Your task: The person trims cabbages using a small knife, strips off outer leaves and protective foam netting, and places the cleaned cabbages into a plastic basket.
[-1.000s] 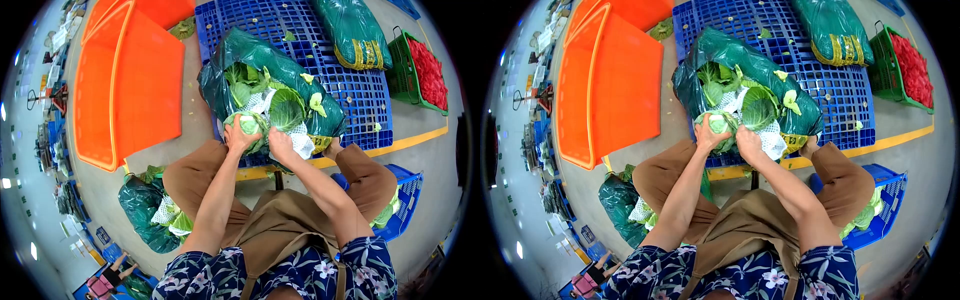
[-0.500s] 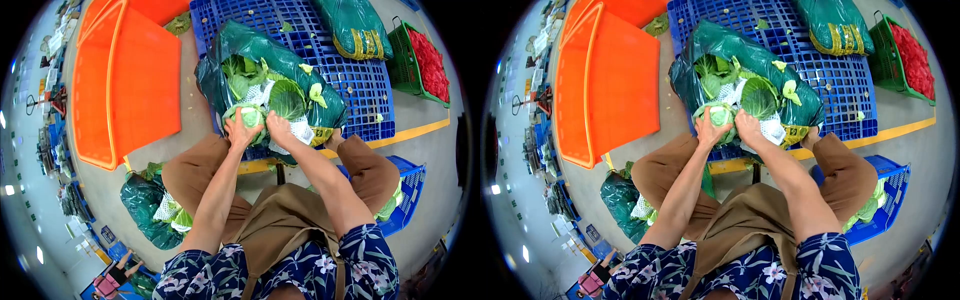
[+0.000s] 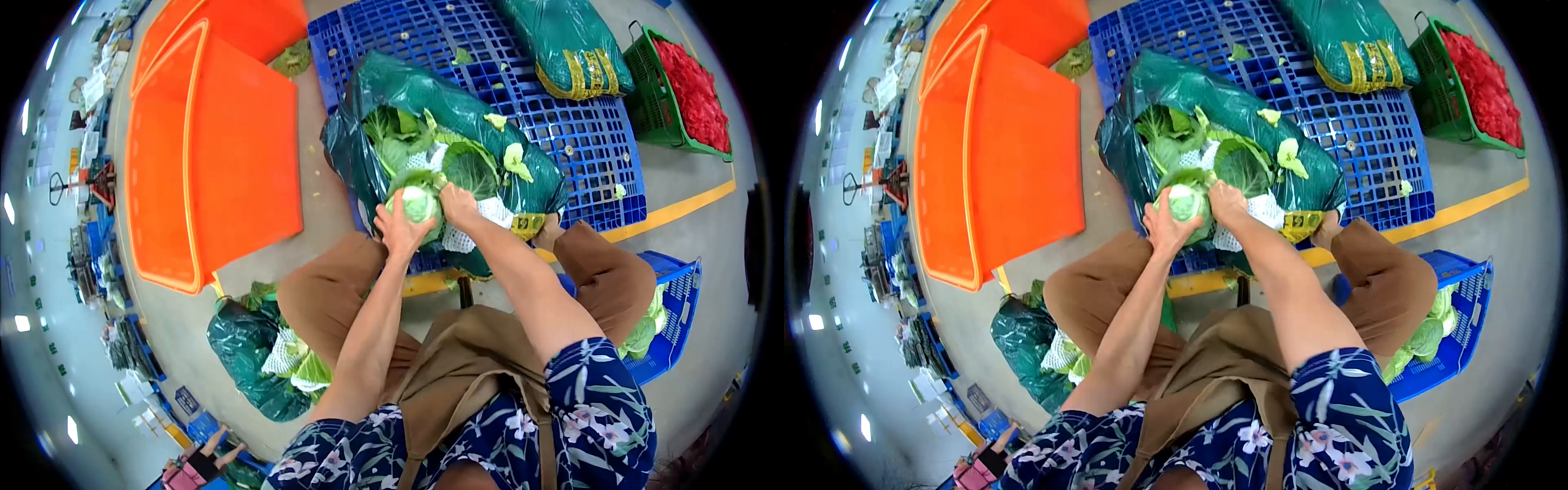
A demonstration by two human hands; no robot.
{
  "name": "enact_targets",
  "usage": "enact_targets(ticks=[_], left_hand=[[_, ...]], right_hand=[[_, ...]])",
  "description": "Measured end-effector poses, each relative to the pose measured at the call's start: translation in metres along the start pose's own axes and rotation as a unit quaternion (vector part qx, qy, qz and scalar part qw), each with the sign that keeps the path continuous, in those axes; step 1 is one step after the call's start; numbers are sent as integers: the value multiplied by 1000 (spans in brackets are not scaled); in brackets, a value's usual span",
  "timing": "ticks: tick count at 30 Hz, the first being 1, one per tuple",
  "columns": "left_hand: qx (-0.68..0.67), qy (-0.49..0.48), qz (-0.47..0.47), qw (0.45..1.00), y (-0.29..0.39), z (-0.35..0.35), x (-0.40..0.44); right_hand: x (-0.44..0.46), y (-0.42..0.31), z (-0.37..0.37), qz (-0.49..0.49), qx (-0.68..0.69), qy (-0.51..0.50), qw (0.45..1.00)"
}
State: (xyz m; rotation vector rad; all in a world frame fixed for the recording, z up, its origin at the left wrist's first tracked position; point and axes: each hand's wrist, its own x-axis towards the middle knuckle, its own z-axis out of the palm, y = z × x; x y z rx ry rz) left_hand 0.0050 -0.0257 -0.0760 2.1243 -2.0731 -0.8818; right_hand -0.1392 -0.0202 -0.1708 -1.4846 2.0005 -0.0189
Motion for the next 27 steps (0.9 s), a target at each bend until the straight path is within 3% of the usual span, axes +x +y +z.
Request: enact_targets(ticks=[4, 7, 8, 11, 12, 15, 16, 19, 23, 24, 27], left_hand=[[-69, -54, 50, 995, -28, -10, 16], [-173, -35, 78, 981, -56, -7, 24], [-222, -68, 63, 971, -64, -7, 29], [-459, -166, -21, 872, -43, -44, 6], [-496, -169, -28, 851, -46, -43, 3], [-675, -170, -47, 717, -55, -40, -8], [-661, -168, -51, 729, -63, -36, -10], [-783, -186, -95, 587, -67, -37, -24], [-882, -89, -73, 457, -48, -61, -53], [-931, -116, -14, 345, -61, -51, -53], [-969, -208, 73, 109, -58, -58, -69]], right_hand=[[-14, 11, -19, -26, -11, -2, 1000], [-7, 13, -3, -18, 11, 21, 1000], [-7, 15, 1, -14, 15, 13, 1000], [-15, 18, -11, 7, 20, 8, 1000], [-17, 20, -15, 8, 14, 12, 1000], [-19, 33, -20, 19, 9, 22, 1000], [-17, 37, -16, 29, 15, 23, 999], [-20, 46, -19, 40, 14, 17, 999], [-24, 46, -27, 43, 13, 32, 998], [-26, 44, -30, 48, 8, 30, 998], [-30, 43, -43, 6, -43, 37, 998]])
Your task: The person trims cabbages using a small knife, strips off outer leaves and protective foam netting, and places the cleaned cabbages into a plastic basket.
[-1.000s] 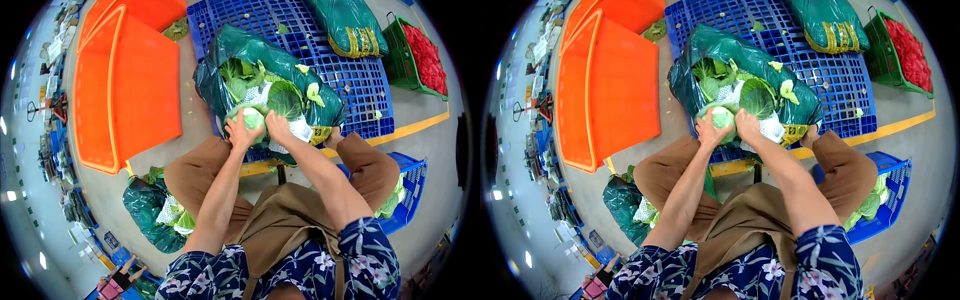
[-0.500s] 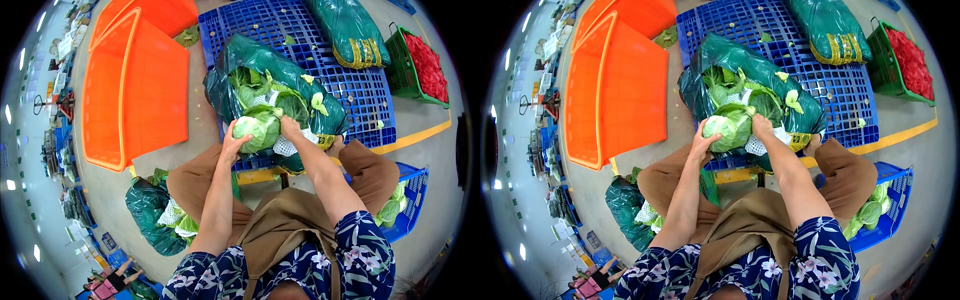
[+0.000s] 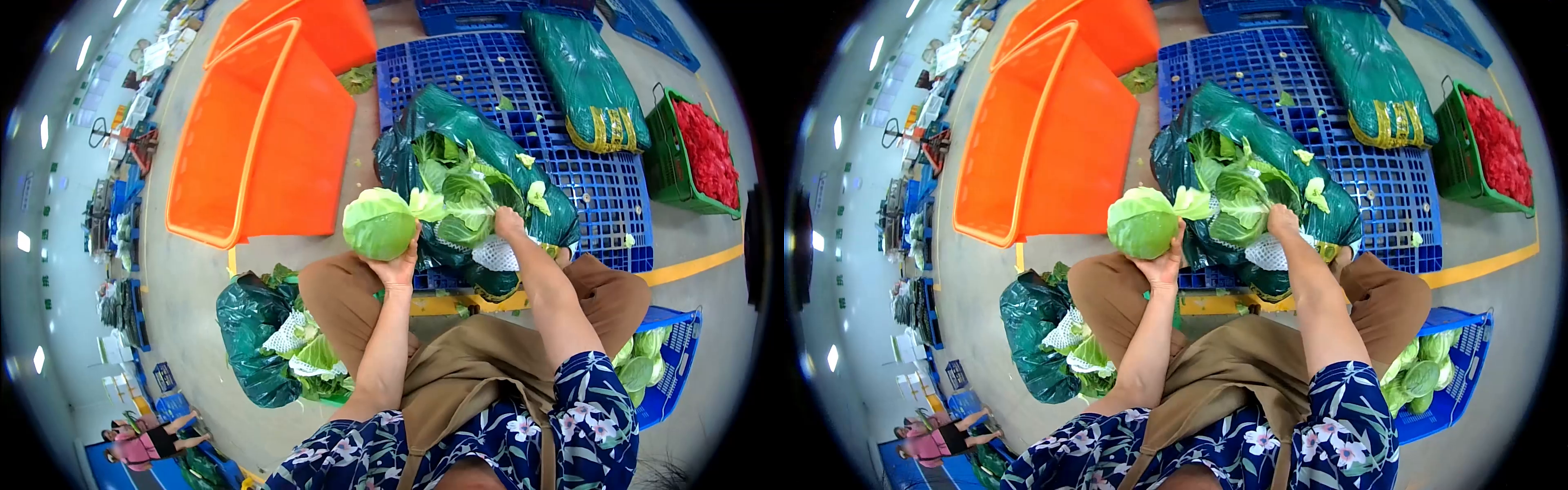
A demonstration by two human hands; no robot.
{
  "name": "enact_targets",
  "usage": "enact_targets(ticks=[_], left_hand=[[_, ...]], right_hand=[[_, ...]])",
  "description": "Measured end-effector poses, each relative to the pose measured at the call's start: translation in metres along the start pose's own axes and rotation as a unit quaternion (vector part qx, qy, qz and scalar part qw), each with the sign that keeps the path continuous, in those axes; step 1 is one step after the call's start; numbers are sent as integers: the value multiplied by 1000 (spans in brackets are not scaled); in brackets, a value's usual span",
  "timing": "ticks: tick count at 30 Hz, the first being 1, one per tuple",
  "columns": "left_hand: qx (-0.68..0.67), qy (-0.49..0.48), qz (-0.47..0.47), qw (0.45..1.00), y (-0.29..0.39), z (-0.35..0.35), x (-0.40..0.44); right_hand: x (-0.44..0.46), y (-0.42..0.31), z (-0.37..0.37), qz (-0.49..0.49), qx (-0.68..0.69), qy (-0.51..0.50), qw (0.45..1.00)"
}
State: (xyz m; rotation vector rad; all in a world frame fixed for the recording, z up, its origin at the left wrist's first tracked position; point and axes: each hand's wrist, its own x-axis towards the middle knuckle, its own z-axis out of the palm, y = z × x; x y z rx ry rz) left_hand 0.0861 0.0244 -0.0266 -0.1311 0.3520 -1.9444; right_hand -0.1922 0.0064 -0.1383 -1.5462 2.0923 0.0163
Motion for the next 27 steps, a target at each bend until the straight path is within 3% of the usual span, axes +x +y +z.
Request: enact_targets(ticks=[2, 6, 8, 10, 11, 13, 14, 15, 16, 17, 18, 19, 20, 23, 26, 27], left_hand=[[-21, -37, -6, 999, 2, 8, -2], [-19, -62, -19, 998, -5, 22, -6], [44, -62, -21, 997, -6, 25, -4], [154, -43, -12, 987, 3, 20, -7], [257, 77, 63, 961, -12, 42, -14], [352, 97, 38, 930, -57, 86, -13], [395, 103, 29, 912, -70, 97, -6], [448, 69, -15, 891, -67, 91, -3], [532, 5, -33, 846, -67, 85, 3], [550, 9, -62, 833, -78, 91, 8], [569, 11, -85, 818, -88, 101, 13], [582, 19, -110, 805, -82, 102, 15], [597, 27, -128, 791, -85, 103, 17], [615, -119, -216, 749, -117, 133, 13], [799, -173, -220, 532, -174, 167, 9], [783, -183, -247, 541, -184, 169, 8]], right_hand=[[-2, 0, -18, -62, -50, 9, 997], [-43, -33, -122, -171, -178, -44, 968], [-84, -48, -181, -152, -100, -45, 982], [-124, -66, -229, -93, 141, -101, 980], [-132, -61, -221, -163, 308, -64, 935], [-151, -70, -210, -248, 452, -40, 856], [-165, -77, -215, -237, 497, -74, 831], [-175, -82, -212, -202, 612, -107, 757], [-151, -81, -183, -275, 653, -68, 702], [-156, -79, -179, -219, 743, -101, 624], [-142, -66, -162, -265, 789, -96, 546], [-153, -58, -162, -249, 850, -139, 443], [-167, -48, -164, -257, 865, -137, 408], [-180, -28, -147, -248, 901, -147, 325], [-190, -6, -141, -264, 933, -106, 218], [-208, 2, -149, -267, 941, -86, 192]])
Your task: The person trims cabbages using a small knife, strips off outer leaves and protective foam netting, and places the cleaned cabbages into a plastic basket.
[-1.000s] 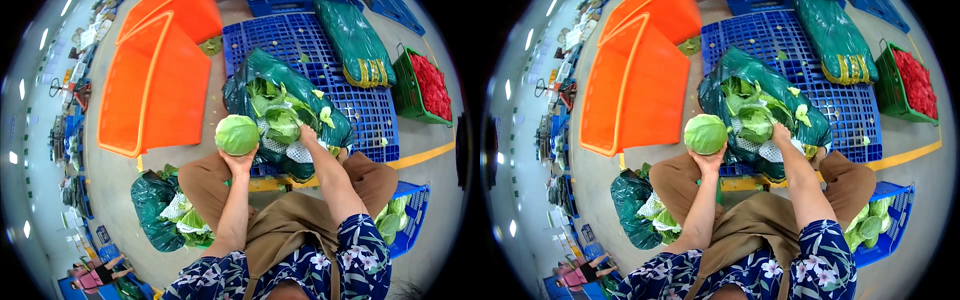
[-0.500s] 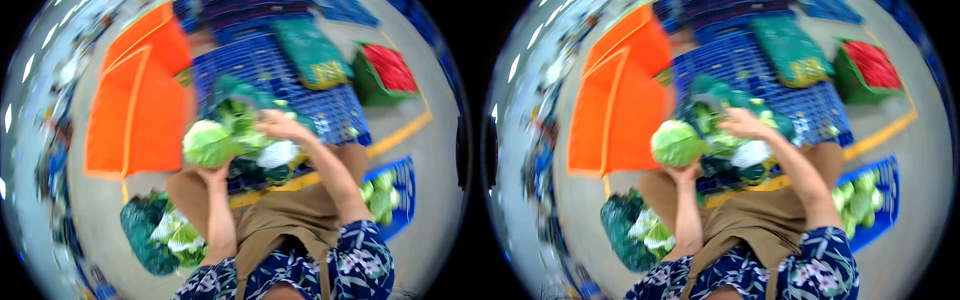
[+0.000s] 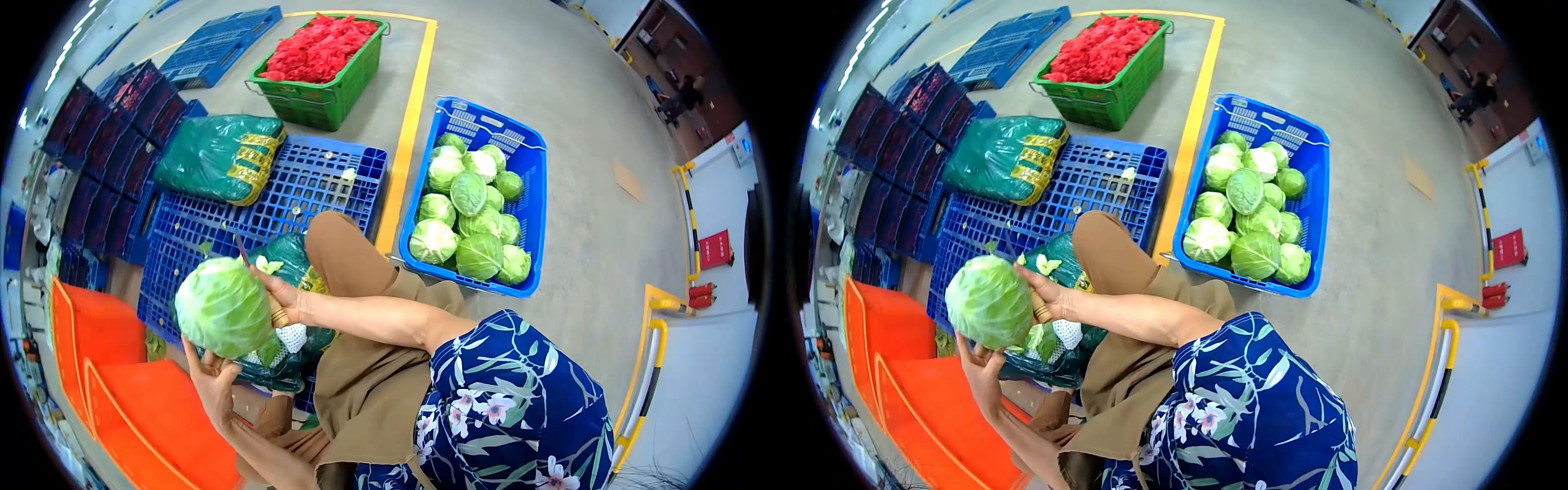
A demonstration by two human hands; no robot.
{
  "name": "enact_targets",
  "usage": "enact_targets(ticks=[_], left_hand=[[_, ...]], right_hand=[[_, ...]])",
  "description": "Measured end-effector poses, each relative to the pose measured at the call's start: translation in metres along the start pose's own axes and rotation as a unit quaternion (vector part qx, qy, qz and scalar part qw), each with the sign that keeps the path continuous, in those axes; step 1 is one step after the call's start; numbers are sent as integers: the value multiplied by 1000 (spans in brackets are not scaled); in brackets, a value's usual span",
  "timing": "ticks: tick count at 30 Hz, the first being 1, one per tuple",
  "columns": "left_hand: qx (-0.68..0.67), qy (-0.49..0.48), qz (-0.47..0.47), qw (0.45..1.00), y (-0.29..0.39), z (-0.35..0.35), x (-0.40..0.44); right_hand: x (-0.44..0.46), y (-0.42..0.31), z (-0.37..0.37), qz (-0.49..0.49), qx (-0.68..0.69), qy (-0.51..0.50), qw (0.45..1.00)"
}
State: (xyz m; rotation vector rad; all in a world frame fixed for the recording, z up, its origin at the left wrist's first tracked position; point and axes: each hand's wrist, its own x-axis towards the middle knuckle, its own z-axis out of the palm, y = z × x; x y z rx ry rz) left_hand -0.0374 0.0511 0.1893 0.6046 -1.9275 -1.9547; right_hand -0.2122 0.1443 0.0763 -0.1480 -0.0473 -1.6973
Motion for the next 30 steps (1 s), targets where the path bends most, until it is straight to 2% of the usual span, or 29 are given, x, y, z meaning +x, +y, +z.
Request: enact_targets(ticks=[2, 3, 5, 6, 7, 9, 12, 14, 15, 16, 18, 19, 21, 23, 25, 28, 29, 30], left_hand=[[82, -46, 7, 996, 8, 17, 15], [123, -64, 10, 990, 13, 26, 24], [202, -49, 51, 977, 29, 58, 36], [249, -57, 98, 962, 24, 64, 43], [359, -56, 184, 913, 17, 66, 54], [390, -31, 248, 886, 12, 72, 70], [382, 43, 191, 903, -22, 32, 103], [331, 124, 202, 913, -76, -20, 122], [339, 132, 159, 918, -98, -46, 123], [359, 113, 64, 924, -100, -65, 113], [391, 206, 64, 895, -162, -106, 103], [417, 251, 73, 870, -197, -124, 99], [436, 214, -18, 874, -247, -146, 75], [452, 151, -110, 872, -318, -162, 53], [442, 139, -197, 864, -341, -145, 36], [391, 232, -240, 858, -346, -116, 37], [369, 259, -237, 861, -339, -111, 42], [353, 293, -232, 857, -328, -108, 50]], right_hand=[[-23, -17, 18, -46, 24, -10, 999], [-41, -27, 33, -73, 7, 24, 997], [-62, -47, 21, -130, -51, -32, 990], [-85, -59, 34, -177, -117, 76, 974], [-100, -77, 33, -214, -155, 123, 957], [-142, -104, 22, -278, -190, 199, 921], [-228, -139, -18, -363, -184, 311, 859], [-307, -154, -48, -437, -146, 382, 801], [-350, -159, -58, -481, -126, 410, 764], [-393, -161, -65, -522, -112, 433, 726], [-464, -156, -70, -568, -91, 450, 684], [-497, -151, -69, -566, -83, 428, 700], [-531, -146, -64, -485, -93, 271, 826], [-516, -136, -47, -589, -76, 471, 652], [-558, -136, -61, -560, -16, 452, 694], [-549, -120, -52, -521, -144, 559, 629], [-544, -130, -52, -536, -110, 598, 586], [-539, -145, -47, -489, -119, 653, 565]])
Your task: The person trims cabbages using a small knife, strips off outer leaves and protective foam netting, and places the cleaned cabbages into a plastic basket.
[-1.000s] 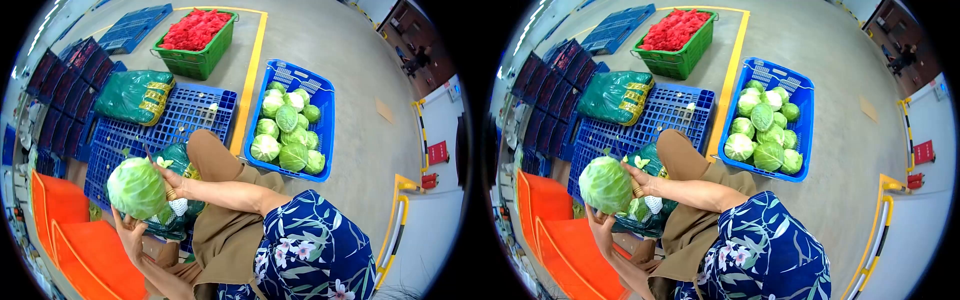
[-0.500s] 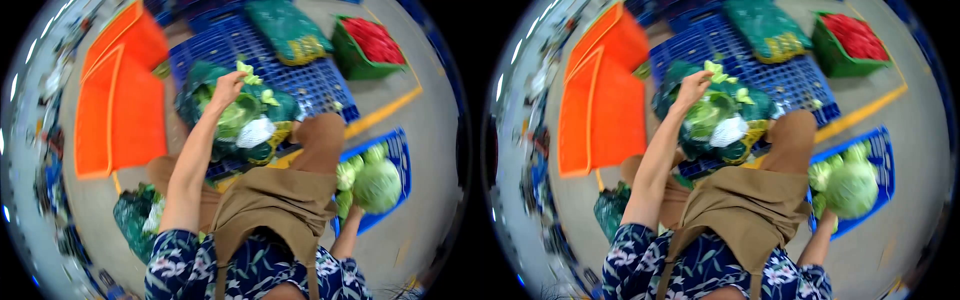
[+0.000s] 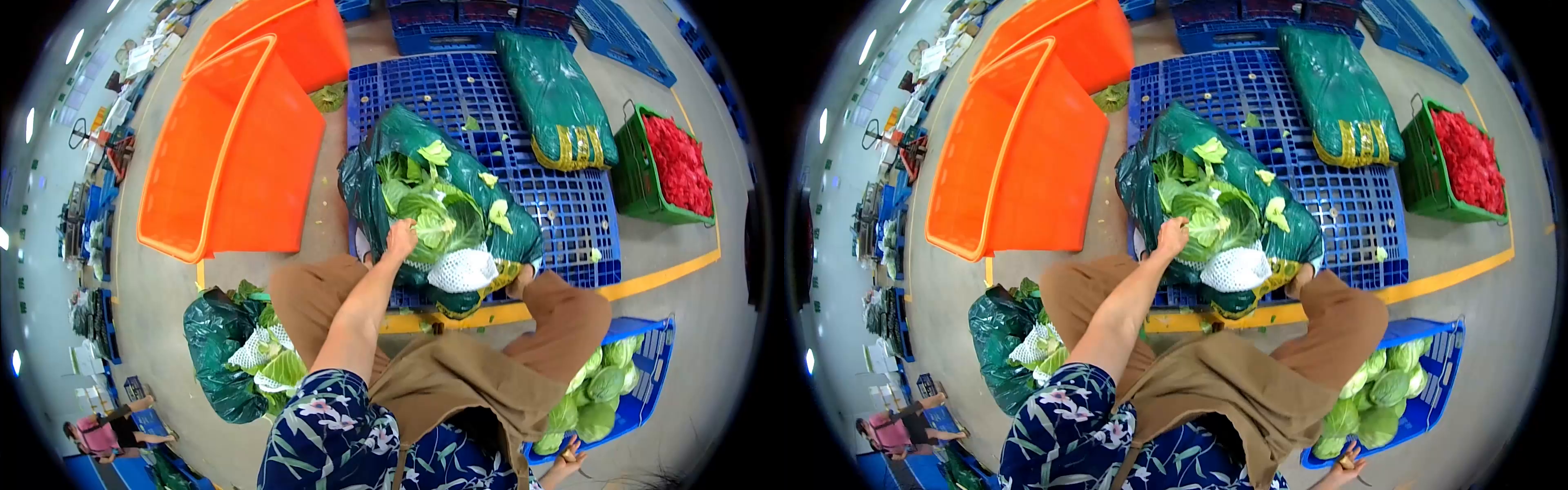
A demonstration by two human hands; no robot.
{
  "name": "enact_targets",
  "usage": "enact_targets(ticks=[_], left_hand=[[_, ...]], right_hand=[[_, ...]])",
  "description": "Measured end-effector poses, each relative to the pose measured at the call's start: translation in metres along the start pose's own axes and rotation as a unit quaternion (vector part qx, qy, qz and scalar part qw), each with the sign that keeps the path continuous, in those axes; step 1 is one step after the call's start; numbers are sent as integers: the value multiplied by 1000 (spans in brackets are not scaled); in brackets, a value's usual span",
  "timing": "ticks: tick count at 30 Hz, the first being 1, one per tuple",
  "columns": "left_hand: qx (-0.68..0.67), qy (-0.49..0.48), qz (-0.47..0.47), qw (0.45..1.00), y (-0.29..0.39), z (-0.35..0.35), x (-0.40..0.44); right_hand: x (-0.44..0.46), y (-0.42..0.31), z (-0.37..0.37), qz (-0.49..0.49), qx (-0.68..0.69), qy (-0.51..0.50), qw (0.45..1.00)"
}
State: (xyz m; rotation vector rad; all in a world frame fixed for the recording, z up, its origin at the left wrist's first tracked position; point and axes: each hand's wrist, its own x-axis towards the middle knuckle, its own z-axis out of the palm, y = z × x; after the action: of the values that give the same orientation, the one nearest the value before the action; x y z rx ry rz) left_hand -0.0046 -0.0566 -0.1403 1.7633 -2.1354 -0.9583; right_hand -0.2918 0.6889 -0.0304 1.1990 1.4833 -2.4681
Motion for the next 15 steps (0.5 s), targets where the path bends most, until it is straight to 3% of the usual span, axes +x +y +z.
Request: enact_targets(ticks=[3, 5, 6, 7, 9, 10, 12, 13, 15], left_hand=[[-53, 166, 45, 984, -1, 8, 45], [-94, 202, 33, 974, -6, 8, 85], [-114, 219, 27, 969, -9, 9, 108], [-142, 205, 4, 968, -18, 12, 132], [-225, 170, -123, 952, -20, 8, 170], [-261, 140, -180, 938, -44, 26, 198], [-184, 126, -142, 964, -62, 40, 230], [-141, 112, -102, 978, -68, 46, 242], [-140, 5, -35, 990, -53, 41, 254]], right_hand=[[38, -37, 71, -7, -195, 23, 980], [64, -65, 128, -35, -326, 11, 945], [4, -41, 203, -94, -331, -19, 939], [-66, -14, 285, -153, -334, -47, 929], [-52, 16, 368, -166, -365, -191, 896], [-89, 55, 423, -178, -354, -255, 882], [-179, 135, 510, -134, -430, -371, 812], [-199, 169, 540, -27, -453, -422, 785], [-237, 254, 576, -32, -540, -513, 667]])
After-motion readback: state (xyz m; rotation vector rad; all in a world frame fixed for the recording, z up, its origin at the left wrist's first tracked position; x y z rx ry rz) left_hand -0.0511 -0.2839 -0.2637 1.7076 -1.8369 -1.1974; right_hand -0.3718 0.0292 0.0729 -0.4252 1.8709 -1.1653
